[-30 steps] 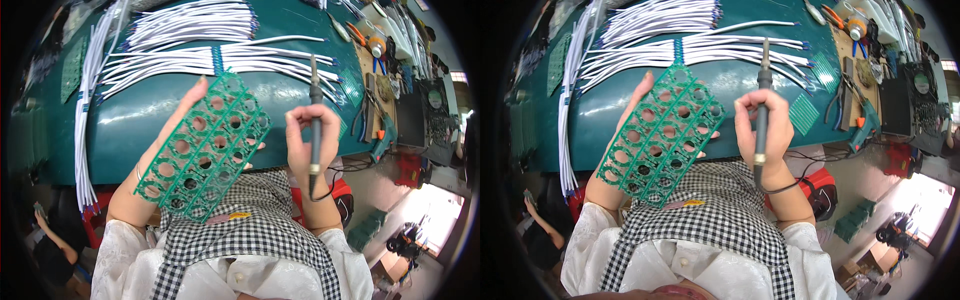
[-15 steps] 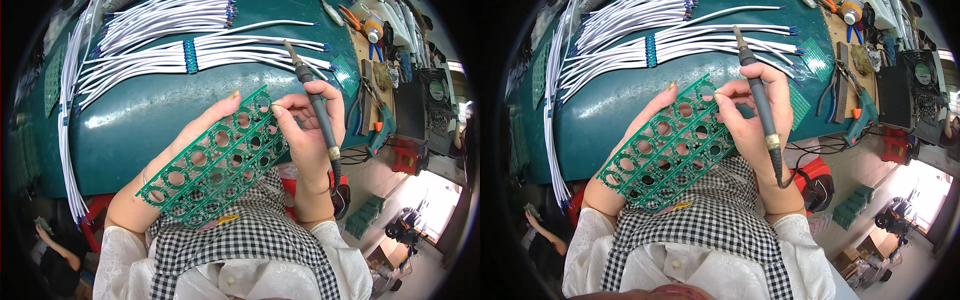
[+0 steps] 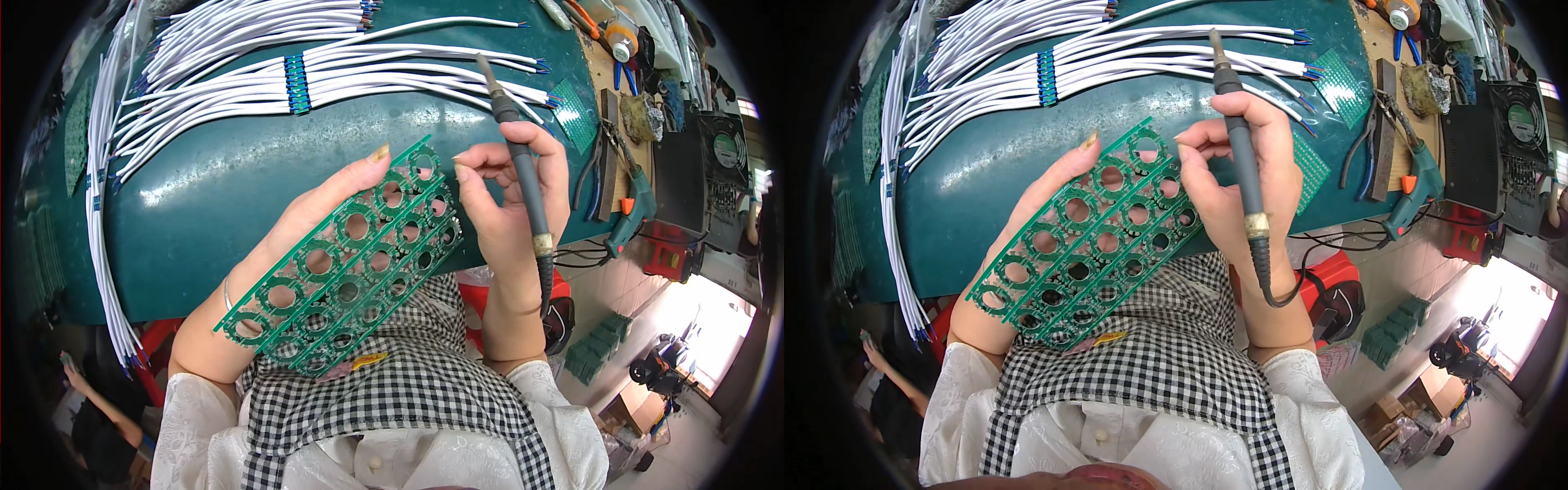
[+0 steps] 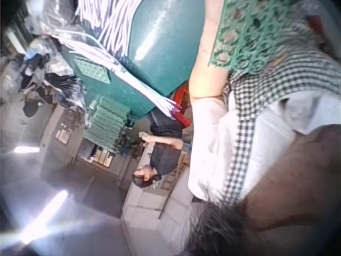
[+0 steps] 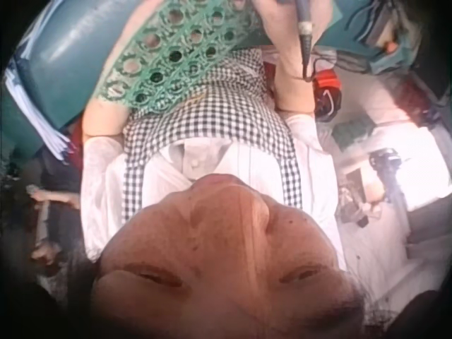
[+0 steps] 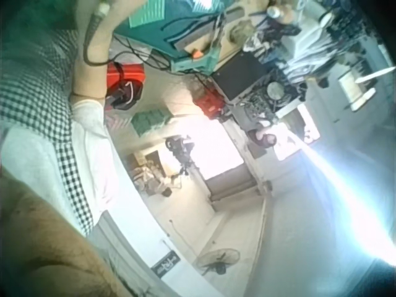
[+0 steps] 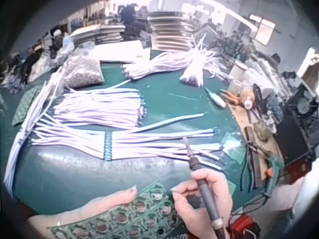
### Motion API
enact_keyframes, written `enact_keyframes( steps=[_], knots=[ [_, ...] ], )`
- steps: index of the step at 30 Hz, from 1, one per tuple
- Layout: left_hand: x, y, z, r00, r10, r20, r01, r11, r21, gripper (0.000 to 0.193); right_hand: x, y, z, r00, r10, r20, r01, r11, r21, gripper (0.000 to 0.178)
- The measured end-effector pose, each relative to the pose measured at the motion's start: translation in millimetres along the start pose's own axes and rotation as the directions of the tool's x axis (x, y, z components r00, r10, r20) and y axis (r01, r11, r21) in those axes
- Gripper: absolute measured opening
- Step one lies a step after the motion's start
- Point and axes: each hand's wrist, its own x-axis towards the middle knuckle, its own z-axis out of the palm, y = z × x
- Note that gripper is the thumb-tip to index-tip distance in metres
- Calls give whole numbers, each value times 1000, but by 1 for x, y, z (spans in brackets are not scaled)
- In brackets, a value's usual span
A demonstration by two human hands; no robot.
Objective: The person solders connections on a circuit board using a soldering iron, holding and rotating the board by hand to touch the iron tip to multiple points.
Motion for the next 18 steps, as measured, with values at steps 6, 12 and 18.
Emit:
enact_keyframes(
  steps=[6, 12, 18],
  knots=[
    [-3, 2, -5, 998, 51, -41, -51, 999, -4, 43, -4, 3, -8, 995, -96, -35, 90, 984, -155, 42],
    [-8, 2, -7, 990, 89, -108, -90, 996, -1, 43, -2, 19, -17, 952, -300, 54, 284, 811, -511, 31],
    [-8, 2, -11, 988, 92, -124, -94, 996, -4, 41, 4, 17, -7, 897, -400, 190, 431, 695, -576, 36]
  ],
)
